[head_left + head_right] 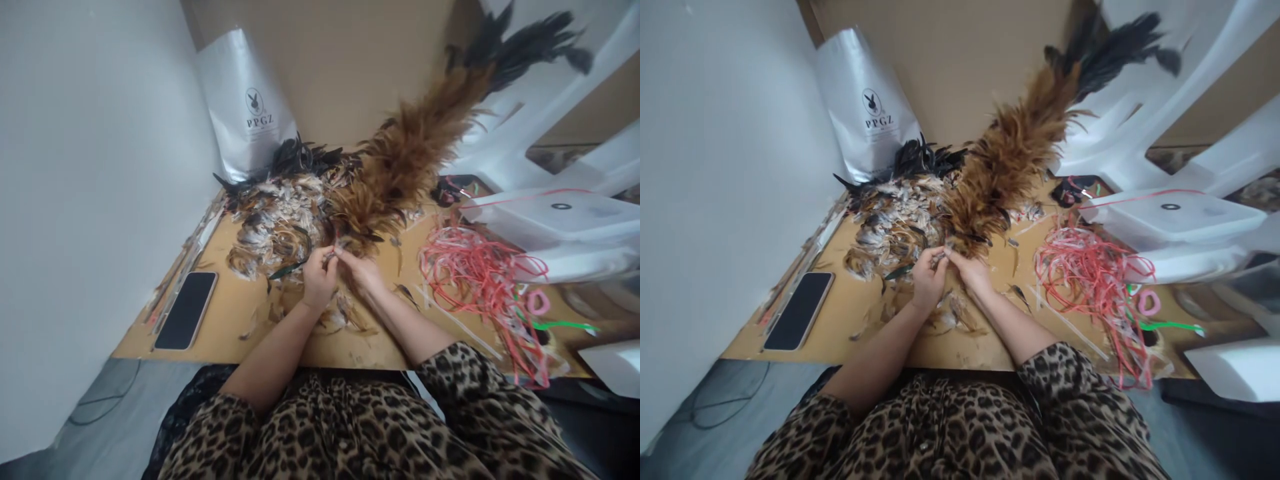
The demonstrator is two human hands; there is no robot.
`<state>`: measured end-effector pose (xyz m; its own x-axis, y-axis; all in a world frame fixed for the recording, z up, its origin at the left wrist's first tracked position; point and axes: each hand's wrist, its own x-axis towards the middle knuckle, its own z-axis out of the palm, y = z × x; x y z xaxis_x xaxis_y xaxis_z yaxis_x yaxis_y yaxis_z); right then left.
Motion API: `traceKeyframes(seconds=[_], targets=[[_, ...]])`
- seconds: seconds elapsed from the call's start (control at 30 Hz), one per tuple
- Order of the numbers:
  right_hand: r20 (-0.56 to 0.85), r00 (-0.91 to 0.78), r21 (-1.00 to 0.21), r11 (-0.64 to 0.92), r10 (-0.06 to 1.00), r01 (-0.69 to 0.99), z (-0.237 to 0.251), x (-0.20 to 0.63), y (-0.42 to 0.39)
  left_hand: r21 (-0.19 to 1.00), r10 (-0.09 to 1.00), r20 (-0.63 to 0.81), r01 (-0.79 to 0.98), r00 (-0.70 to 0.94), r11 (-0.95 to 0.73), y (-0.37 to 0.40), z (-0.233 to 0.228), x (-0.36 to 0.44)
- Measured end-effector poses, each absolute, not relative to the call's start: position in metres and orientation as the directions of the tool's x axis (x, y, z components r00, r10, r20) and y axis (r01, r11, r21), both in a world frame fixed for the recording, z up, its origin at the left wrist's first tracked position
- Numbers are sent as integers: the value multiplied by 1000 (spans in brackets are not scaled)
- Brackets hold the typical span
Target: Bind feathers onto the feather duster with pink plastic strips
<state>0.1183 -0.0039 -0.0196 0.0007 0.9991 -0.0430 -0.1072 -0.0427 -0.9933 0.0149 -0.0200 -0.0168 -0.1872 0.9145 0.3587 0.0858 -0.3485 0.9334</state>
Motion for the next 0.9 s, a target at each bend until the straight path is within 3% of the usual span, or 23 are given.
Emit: traceKeyframes(seconds=[0.1,0.23,0.33,0.63,0.9], targets=[[-114,78,-976,-97,990,-195,-15,126,-1,951,954,276,-110,-115,-288,-19,-12,17],[-86,-30,-996,-85,996,41,-1,149,1,888,998,29,-459,60,2,-16,-3,16],[-97,-123,-972,-68,988,223,10,163,3,802,977,-67,-572,203,174,-16,2,13],[69,-300,-979,122,952,162,17,163,5,788,949,-158,-544,274,288,-17,2,12],[139,-382,-943,240,914,231,25,161,4,873,992,-88,-473,89,119,-15,2,8]])
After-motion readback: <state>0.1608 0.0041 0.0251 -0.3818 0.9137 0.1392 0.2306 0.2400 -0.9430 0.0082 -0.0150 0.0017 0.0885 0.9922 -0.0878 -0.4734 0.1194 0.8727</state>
